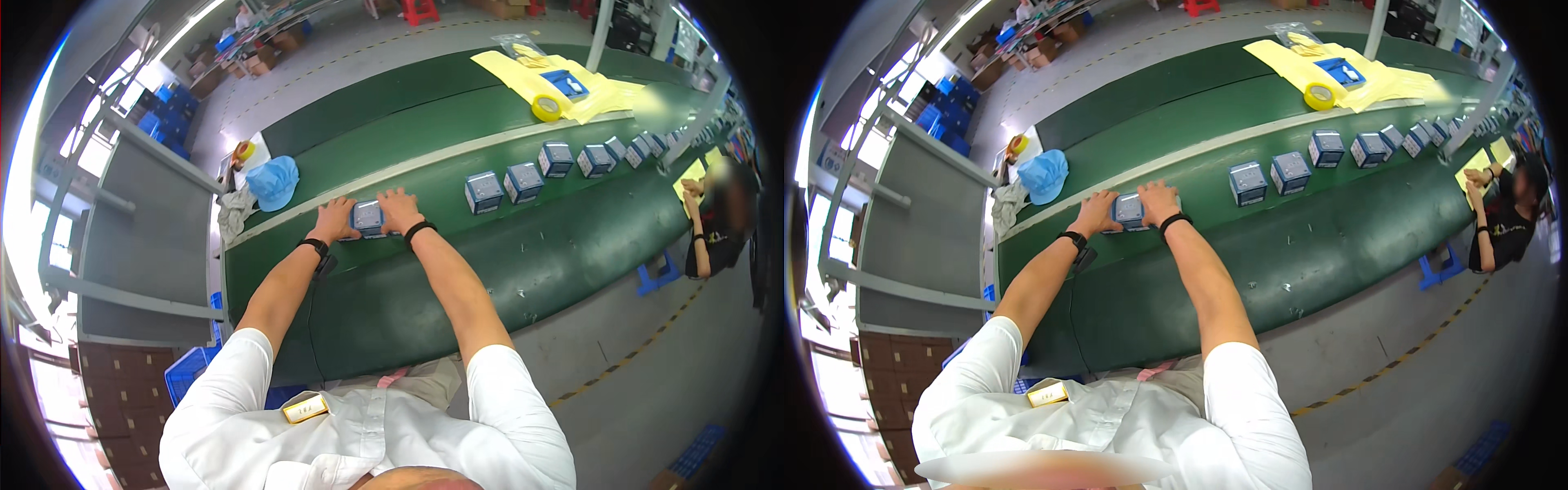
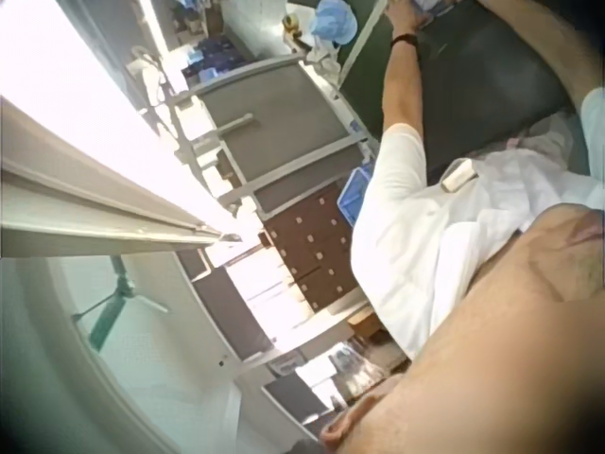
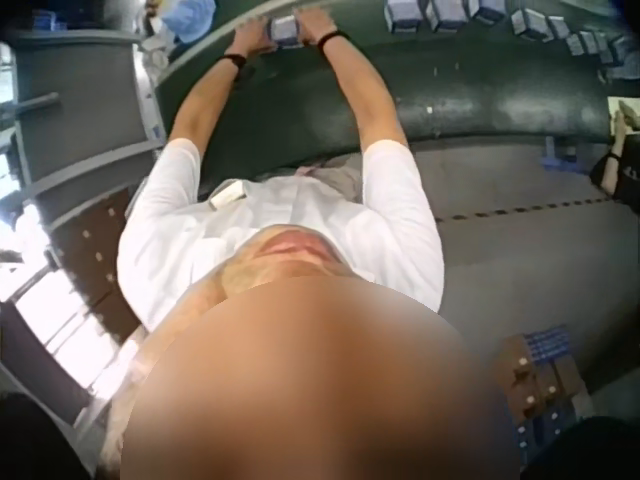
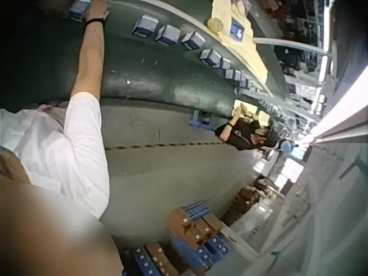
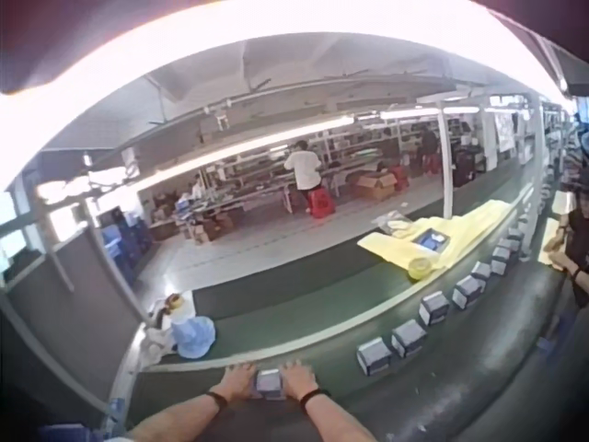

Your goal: Packaging small products from an assembly line conveyor belt into a larger cardboard box.

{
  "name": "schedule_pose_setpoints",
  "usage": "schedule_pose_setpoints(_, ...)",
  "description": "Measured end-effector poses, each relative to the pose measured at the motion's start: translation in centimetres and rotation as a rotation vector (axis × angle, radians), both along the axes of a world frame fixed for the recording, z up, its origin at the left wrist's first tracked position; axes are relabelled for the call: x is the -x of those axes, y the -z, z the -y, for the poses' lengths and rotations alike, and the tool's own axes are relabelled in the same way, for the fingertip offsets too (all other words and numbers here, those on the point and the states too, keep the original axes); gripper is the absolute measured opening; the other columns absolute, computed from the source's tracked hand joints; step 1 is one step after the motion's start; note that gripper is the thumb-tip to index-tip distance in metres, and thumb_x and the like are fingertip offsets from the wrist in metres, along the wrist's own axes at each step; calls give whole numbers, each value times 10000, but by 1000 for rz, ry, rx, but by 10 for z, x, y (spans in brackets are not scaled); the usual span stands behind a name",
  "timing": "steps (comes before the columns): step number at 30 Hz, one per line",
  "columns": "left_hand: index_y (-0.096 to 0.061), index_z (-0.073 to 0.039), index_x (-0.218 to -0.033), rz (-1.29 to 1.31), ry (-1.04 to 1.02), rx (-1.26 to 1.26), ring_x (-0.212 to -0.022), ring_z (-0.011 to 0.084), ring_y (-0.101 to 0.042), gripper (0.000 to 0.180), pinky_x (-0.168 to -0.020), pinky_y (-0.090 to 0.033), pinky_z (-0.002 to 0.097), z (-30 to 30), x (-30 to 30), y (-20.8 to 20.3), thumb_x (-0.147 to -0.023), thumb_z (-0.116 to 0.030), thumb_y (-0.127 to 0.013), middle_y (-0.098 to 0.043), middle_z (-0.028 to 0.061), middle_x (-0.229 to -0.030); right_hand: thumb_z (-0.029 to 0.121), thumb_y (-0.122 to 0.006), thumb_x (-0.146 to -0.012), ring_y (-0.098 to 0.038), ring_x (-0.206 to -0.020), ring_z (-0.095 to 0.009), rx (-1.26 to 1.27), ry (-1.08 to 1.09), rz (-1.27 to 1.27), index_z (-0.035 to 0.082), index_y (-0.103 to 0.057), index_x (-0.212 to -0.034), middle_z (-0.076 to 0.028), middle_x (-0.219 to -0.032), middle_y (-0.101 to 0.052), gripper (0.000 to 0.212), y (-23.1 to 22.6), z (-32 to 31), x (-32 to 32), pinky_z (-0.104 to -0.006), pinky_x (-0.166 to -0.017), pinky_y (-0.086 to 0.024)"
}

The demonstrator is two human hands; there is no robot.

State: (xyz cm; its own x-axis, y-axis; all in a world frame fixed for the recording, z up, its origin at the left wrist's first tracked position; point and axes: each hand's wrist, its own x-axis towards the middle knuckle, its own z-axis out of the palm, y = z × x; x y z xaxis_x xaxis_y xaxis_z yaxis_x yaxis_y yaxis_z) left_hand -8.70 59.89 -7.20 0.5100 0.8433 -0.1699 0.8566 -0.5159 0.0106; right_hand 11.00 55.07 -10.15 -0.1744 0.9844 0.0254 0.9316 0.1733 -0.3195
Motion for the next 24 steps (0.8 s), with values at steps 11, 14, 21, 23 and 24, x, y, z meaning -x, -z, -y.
schedule_pose_setpoints(11,-486,-101,-1307,30,37,-28,-1143,296,-506,965,-867,-426,489,192,86,-29,-476,-381,-889,-541,81,-1211,375,-866,-551,-562,-1079,-287,-95,-164,-47,75,-528,-1195,-111,-1090,-585,787,-14,175,74,-619,-1002,-352)
schedule_pose_setpoints(14,-465,-95,-1335,33,19,30,-1160,293,-497,997,-879,-421,473,228,104,-10,-483,-390,-890,-534,91,-1241,367,-862,-563,-532,-1123,-279,-154,-132,-96,62,-516,-1224,-109,-1093,-576,805,1,212,90,-603,-1029,-328)
schedule_pose_setpoints(21,-431,-90,-1379,78,124,141,-1236,288,-473,1015,-935,-391,507,212,114,-17,-523,-386,-889,-516,98,-1310,364,-857,-587,-493,-1170,-282,-113,-120,-117,31,-500,-1247,-113,-1109,-561,821,-2,217,93,-575,-1039,-324)
schedule_pose_setpoints(23,-425,-90,-1384,61,140,147,-1240,290,-471,1022,-946,-387,515,207,114,-19,-521,-377,-892,-517,103,-1311,354,-857,-590,-501,-1154,-287,-66,-155,-133,29,-507,-1228,-111,-1104,-565,797,-1,215,90,-577,-1031,-330)
schedule_pose_setpoints(24,-419,-89,-1389,50,149,151,-1244,293,-469,1029,-956,-383,522,206,115,-19,-519,-368,-894,-518,108,-1311,354,-857,-590,-501,-1154,-287,-61,-148,-138,29,-507,-1228,-111,-1104,-565,797,-1,215,90,-577,-1031,-330)
